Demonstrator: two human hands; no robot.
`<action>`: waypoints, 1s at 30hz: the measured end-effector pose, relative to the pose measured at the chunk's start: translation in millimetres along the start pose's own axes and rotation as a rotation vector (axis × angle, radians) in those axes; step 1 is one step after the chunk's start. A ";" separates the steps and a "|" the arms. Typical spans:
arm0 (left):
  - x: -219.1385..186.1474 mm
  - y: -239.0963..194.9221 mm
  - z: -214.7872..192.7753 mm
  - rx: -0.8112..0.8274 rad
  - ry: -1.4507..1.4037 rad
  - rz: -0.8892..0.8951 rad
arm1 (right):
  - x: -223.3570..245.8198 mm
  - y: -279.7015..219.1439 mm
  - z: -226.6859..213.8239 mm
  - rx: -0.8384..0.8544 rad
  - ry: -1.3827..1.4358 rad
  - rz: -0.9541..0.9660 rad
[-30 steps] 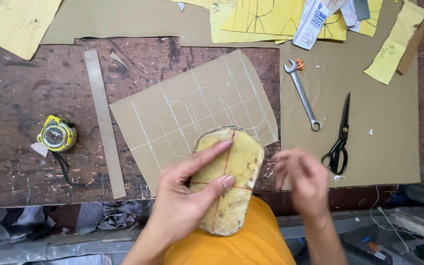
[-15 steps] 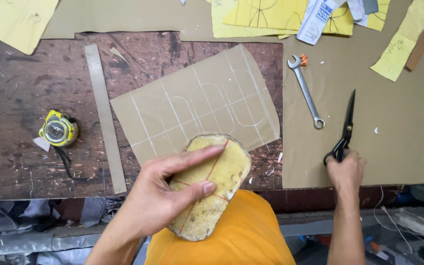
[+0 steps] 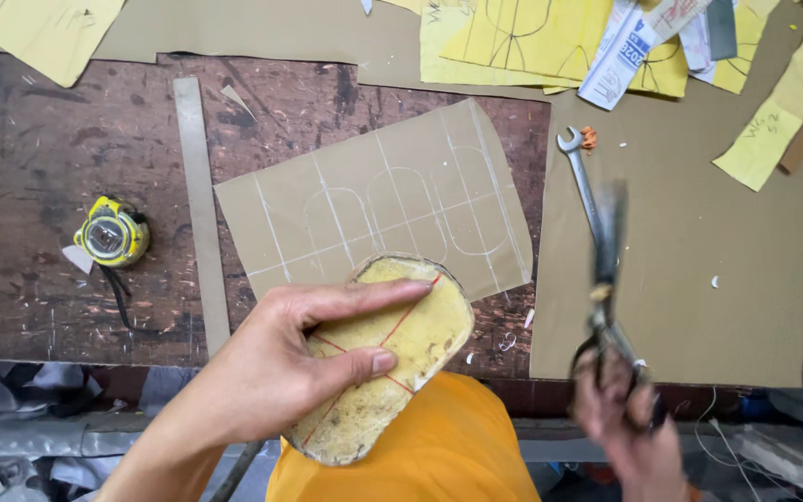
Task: The person uses large shears to trim the edges of a marked shoe sole and then aligns it on a cardboard template. The person repeatedly repositions the sole and makes small cuts along the perimeter to refine the shape.
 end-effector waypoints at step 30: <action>-5.1 -6.9 -19.4 0.074 0.050 0.176 | 21.0 -32.8 99.9 0.065 -0.916 0.315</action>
Point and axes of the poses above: each hand's wrist, its own y-axis towards the middle knuckle, its own z-axis out of the palm, x = y × z, the point moved 1 cm from there along y, towards the middle knuckle, and after that the axes turned 11 degrees about -x, right-handed, at the moved point
